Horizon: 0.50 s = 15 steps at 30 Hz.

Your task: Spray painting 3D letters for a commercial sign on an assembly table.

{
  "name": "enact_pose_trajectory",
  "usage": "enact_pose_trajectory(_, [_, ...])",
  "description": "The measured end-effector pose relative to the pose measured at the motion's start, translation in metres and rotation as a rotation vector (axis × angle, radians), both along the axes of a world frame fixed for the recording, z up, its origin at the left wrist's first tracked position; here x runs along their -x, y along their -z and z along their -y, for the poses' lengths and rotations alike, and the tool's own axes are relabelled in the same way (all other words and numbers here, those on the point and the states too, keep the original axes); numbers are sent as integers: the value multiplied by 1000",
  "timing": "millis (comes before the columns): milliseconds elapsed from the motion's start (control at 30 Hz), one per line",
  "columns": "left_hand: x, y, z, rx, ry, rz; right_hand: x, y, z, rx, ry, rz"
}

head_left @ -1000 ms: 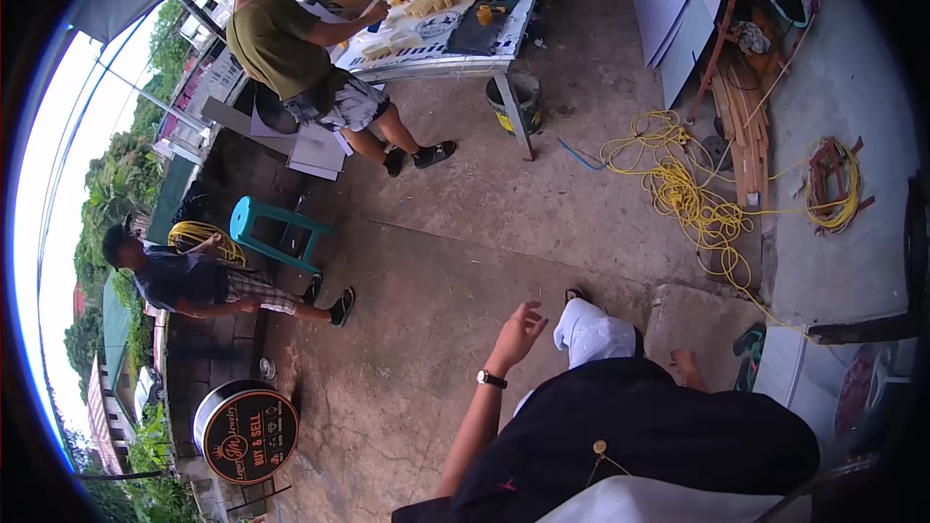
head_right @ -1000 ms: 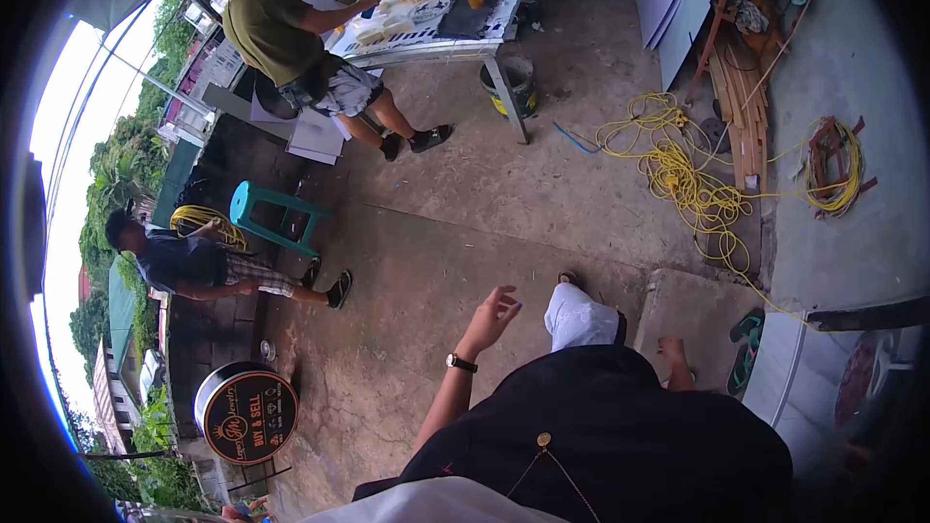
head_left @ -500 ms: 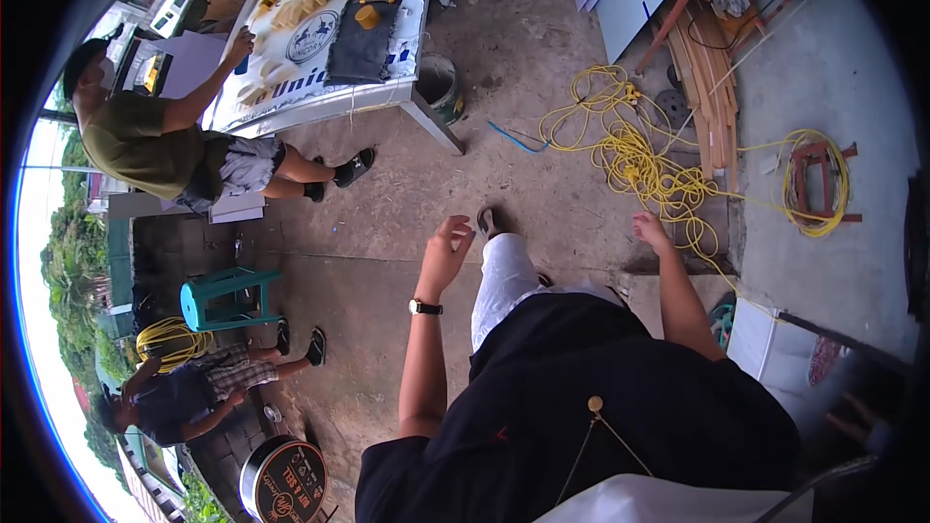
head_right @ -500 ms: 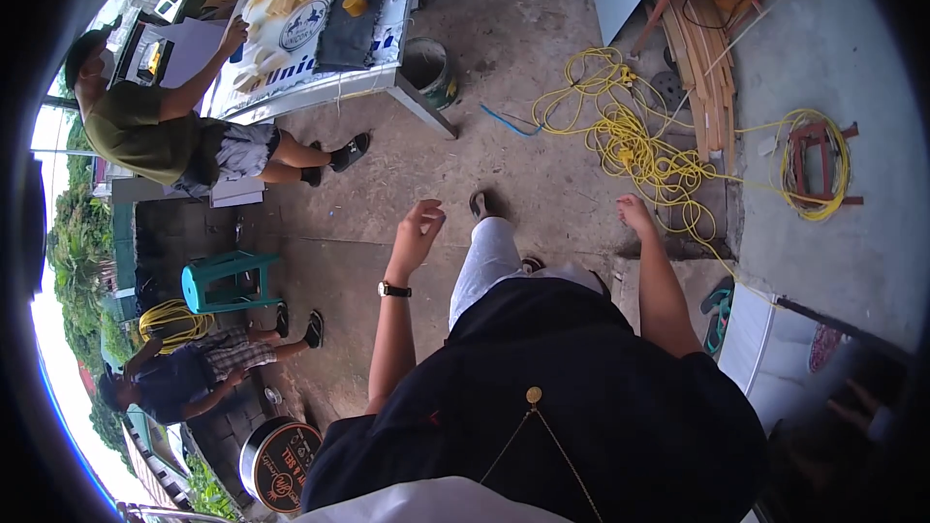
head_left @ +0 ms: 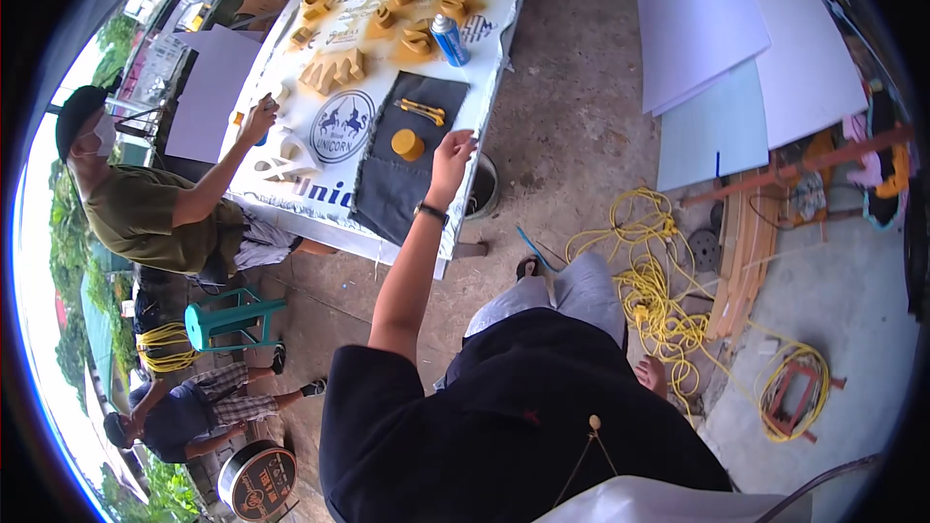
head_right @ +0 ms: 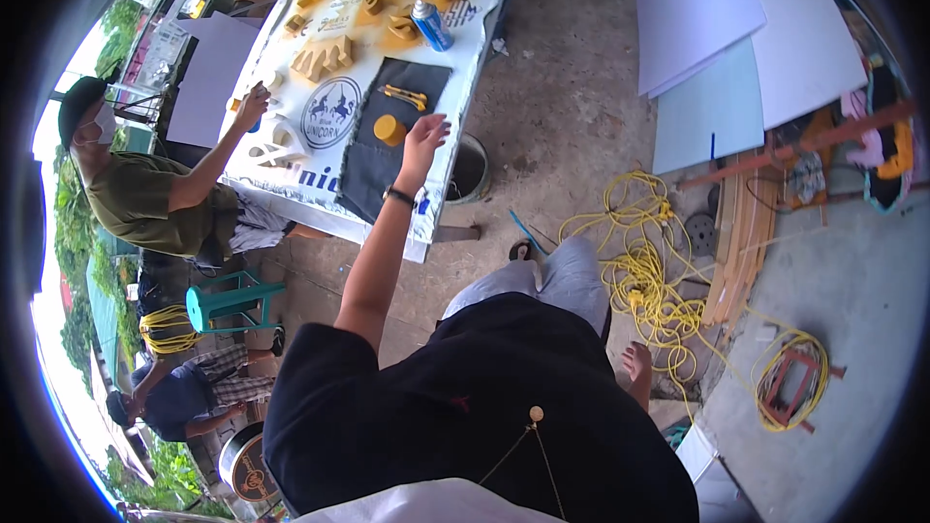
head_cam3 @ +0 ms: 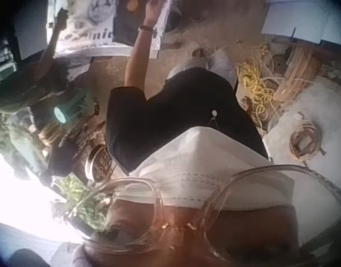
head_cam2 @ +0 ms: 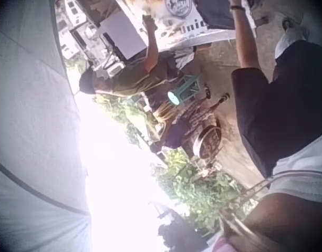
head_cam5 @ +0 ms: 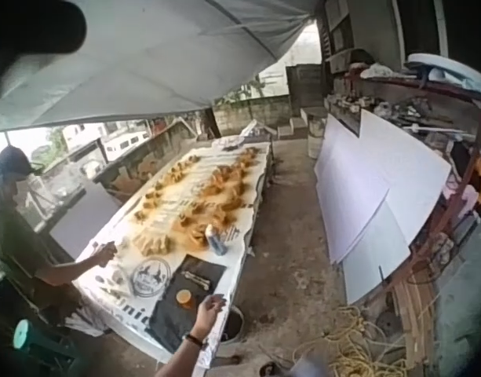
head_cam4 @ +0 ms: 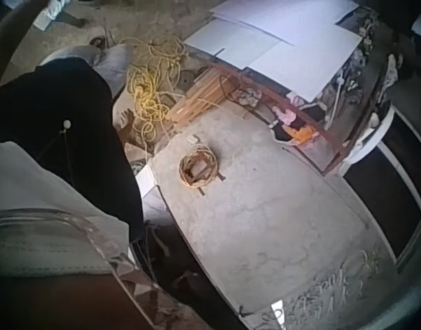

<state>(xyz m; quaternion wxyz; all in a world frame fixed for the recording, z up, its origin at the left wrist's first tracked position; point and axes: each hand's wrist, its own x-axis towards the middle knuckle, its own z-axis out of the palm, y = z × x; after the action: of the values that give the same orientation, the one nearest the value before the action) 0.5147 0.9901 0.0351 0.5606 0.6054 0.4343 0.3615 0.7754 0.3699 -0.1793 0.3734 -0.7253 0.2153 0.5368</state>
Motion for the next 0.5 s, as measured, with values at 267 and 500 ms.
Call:
enact_pose_trajectory(267, [-143, 76, -247, -201, -615, -387, -211, -11, -174, 111, -691, 315])
enact_pose_trajectory(500, [-174, 118, -272, -190, -902, -182, -452, 5, -385, 203, -1442, 693])
